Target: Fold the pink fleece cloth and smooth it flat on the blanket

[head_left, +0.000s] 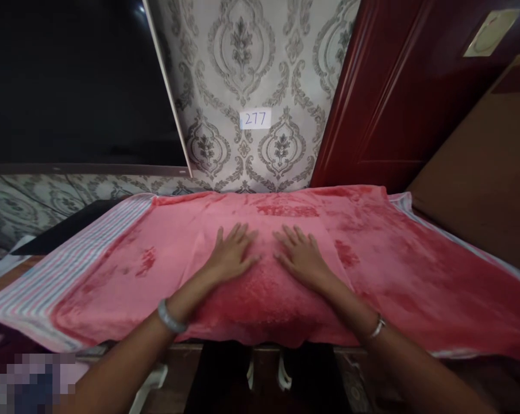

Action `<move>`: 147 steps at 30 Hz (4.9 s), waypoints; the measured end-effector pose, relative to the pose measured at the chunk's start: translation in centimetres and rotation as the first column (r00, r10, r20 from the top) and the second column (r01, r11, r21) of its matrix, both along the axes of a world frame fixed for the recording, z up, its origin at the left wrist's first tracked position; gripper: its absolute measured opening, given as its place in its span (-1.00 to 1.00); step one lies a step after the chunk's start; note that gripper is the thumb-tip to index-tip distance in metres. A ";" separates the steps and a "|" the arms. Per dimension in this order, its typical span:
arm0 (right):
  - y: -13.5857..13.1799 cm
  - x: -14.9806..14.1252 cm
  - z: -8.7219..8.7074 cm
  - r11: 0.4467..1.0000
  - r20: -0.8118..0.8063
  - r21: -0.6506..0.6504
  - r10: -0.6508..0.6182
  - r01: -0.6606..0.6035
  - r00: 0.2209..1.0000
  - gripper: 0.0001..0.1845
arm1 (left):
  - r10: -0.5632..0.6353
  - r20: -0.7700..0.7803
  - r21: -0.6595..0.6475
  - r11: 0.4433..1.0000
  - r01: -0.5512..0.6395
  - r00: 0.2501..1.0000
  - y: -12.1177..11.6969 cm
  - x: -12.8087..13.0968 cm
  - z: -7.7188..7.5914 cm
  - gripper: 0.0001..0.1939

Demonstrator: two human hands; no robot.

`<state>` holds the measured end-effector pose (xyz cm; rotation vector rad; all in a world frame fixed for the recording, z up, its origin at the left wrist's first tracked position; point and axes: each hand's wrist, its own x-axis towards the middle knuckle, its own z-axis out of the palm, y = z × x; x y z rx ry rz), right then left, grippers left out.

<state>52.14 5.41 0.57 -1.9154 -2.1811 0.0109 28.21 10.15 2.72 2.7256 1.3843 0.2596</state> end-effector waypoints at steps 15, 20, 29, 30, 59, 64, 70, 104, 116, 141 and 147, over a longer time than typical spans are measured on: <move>-3.2 2.5 -2.4 0.994 0.053 -0.094 -0.043 0.048 0.998 -0.36 | 0.044 -0.085 -0.013 0.999 -0.045 0.995 -3.2 -1.9 -2.6 -0.31; -5.9 8.2 -4.9 0.987 -0.123 -0.072 -0.154 0.146 0.980 -0.34 | 0.243 0.023 -0.017 0.970 -0.242 0.970 -3.2 -7.9 -3.8 -0.36; -5.7 9.5 -6.7 0.994 -0.331 0.067 -0.064 0.091 0.941 -0.34 | 0.183 0.216 -0.032 0.983 -0.180 0.959 -3.4 -9.4 -3.9 -0.39; -6.0 9.4 -6.2 0.990 -0.303 0.086 -0.081 0.112 0.950 -0.35 | 0.211 0.180 0.000 0.977 -0.215 0.961 -3.9 -9.2 -3.3 -0.41; -5.9 -1.5 -0.2 0.879 -0.244 -0.084 0.439 -0.470 0.865 -0.41 | -0.240 0.124 0.457 0.875 0.159 0.963 -11.9 1.3 -7.0 -0.41; -1.2 -1.7 -0.4 0.783 -0.112 -0.163 0.590 -0.600 0.800 -0.36 | -0.288 0.105 0.525 0.829 0.192 0.952 -12.9 1.5 -7.9 -0.44; 7.4 -0.8 0.6 0.878 0.019 -0.195 0.450 -0.438 0.893 -0.33 | -0.295 0.151 0.566 0.808 0.163 0.943 -12.6 1.9 -8.9 -0.43; 12.8 -7.7 0.4 0.853 -0.028 -0.184 0.491 -0.488 0.870 -0.35 | -0.035 0.195 0.571 0.817 -0.085 0.980 -10.4 -2.0 -8.1 -0.51; 15.7 -7.4 -1.7 0.891 -0.125 -0.144 0.414 -0.430 0.901 -0.34 | -0.020 0.232 0.541 0.834 -0.112 0.972 -10.6 -1.9 -7.9 -0.53; 17.2 -16.9 -0.5 0.859 -0.111 -0.255 0.430 -0.444 0.896 -0.33 | 0.045 0.226 0.556 0.814 -0.167 0.973 -9.2 -7.0 -8.6 -0.50; 16.8 -16.9 -0.2 0.872 -0.124 -0.212 0.423 -0.441 0.898 -0.35 | 0.007 0.230 0.590 0.794 -0.145 0.973 -8.4 -7.3 -8.7 -0.53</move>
